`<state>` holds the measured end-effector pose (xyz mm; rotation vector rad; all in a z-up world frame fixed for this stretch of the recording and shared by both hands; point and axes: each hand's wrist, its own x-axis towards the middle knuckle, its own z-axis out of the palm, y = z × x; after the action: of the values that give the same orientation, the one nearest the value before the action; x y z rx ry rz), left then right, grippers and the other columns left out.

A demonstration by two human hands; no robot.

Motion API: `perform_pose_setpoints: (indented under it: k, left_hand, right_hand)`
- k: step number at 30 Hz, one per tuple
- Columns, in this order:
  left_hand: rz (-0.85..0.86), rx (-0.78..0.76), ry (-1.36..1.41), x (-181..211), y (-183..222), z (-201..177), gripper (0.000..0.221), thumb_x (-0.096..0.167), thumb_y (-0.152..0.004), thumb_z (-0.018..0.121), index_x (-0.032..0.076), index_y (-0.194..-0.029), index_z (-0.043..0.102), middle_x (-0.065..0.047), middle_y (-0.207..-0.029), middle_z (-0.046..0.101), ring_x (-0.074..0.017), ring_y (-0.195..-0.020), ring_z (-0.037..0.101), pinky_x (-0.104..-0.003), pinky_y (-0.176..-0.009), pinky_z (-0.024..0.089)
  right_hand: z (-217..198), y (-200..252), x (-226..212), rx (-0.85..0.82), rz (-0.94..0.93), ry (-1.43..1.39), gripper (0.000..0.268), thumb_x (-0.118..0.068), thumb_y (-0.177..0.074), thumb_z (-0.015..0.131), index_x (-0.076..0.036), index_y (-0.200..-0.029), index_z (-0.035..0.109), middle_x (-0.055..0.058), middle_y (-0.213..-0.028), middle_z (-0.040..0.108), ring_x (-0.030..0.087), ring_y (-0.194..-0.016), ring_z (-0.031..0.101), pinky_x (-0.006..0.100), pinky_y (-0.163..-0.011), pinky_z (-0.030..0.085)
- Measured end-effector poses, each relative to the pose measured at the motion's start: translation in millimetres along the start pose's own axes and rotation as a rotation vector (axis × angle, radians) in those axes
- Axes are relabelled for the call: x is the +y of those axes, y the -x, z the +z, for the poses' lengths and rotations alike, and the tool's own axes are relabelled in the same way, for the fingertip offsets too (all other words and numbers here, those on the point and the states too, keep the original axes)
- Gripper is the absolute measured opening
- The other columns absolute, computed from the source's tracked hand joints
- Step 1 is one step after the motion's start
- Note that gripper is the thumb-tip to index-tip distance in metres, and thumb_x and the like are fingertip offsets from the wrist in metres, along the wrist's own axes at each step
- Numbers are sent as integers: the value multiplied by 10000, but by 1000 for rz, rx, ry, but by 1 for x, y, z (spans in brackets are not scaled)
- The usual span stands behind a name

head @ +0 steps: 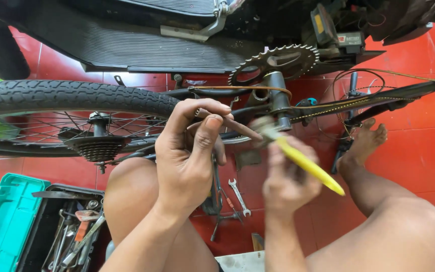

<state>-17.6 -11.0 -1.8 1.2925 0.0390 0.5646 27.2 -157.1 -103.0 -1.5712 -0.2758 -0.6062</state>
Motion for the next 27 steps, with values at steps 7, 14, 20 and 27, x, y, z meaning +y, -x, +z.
perform_pose_setpoints:
  k: [7, 14, 20, 27]
  left_hand:
    - [-9, 0, -47, 3, -1, 2, 213, 123, -1081, 532, 36, -1267, 589, -92, -1111, 662, -72, -652, 518, -210, -589, 480]
    - [-44, -7, -134, 3, -4, 2, 231, 69, -1088, 478, 42, -1292, 582, -90, -1126, 656, -82, -696, 543, -218, -605, 506]
    - [-63, -21, -203, 2, -8, 5, 275, 62, -1082, 497, 58, -1341, 589, -65, -1100, 672, -85, -753, 560, -207, -643, 461]
    - [-19, -34, -178, 3, -9, 9, 331, 3, -1008, 638, 49, -1332, 584, -91, -1050, 736, -118, -903, 669, -221, -794, 542]
  right_hand:
    - [7, 21, -15, -81, -88, 238, 267, 2, -865, 786, -77, -1026, 589, 84, -1118, 654, 200, -988, 632, 321, -887, 540]
    - [-11, -3, 24, 194, -81, 89, 160, -5, -959, 650, -56, -1094, 582, 72, -1097, 639, 172, -965, 586, 287, -860, 499]
    - [-5, 12, 13, 108, -71, 87, 153, -16, -941, 630, -25, -1089, 592, 106, -1085, 642, 230, -1004, 610, 339, -925, 511]
    - [-7, -14, -41, -78, 279, -345, 463, -4, -916, 405, 34, -1366, 507, 182, -1357, 583, 277, -1230, 627, 358, -958, 575]
